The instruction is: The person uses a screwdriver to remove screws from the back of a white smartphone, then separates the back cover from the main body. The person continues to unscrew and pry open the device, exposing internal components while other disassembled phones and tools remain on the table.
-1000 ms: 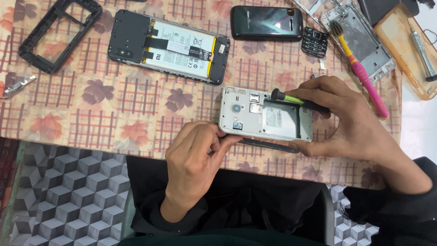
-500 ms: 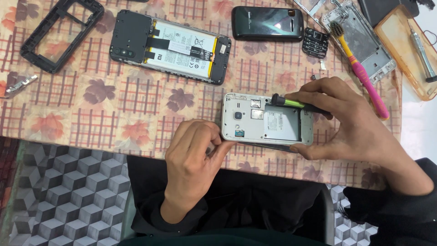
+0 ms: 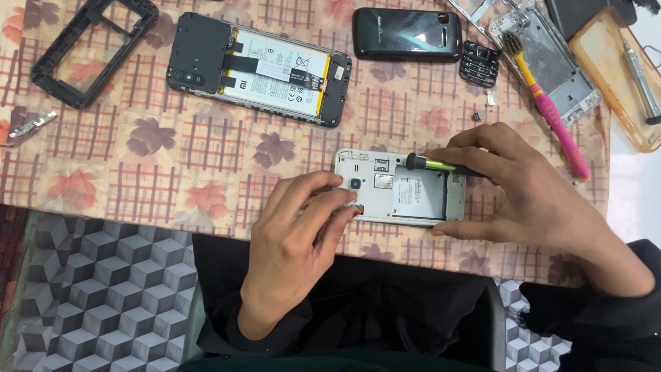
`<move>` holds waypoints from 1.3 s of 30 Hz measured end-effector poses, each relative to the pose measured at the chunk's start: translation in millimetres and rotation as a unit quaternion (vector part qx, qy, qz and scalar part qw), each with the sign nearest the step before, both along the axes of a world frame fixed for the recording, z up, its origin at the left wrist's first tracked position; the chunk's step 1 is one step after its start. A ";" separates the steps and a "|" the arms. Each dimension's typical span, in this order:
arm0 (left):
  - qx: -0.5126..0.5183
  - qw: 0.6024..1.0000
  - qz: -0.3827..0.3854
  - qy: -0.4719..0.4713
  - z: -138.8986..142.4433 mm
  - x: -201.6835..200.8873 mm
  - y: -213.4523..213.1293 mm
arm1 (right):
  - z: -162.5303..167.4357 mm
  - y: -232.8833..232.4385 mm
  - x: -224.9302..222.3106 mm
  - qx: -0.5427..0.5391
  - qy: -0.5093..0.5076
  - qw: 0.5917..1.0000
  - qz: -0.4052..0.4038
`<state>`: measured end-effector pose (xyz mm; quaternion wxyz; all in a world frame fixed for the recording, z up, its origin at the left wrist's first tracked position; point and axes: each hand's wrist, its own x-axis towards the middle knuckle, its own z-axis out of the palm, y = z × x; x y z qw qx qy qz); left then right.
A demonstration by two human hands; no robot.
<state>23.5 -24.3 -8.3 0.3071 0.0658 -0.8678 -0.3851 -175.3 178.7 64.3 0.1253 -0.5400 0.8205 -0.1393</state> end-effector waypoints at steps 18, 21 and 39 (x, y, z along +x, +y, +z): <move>-0.288 0.957 0.013 0.003 1.7 14.8 18.9 | -1.9 0.9 -1.6 -0.017 -0.007 0.999 0.037; -0.269 0.963 -0.006 -0.002 2.0 16.7 18.5 | -2.1 0.8 -0.4 -0.018 -0.010 0.999 0.038; -0.190 0.977 0.012 0.099 -15.3 6.8 8.9 | -4.1 2.9 3.1 -0.035 0.003 0.999 0.033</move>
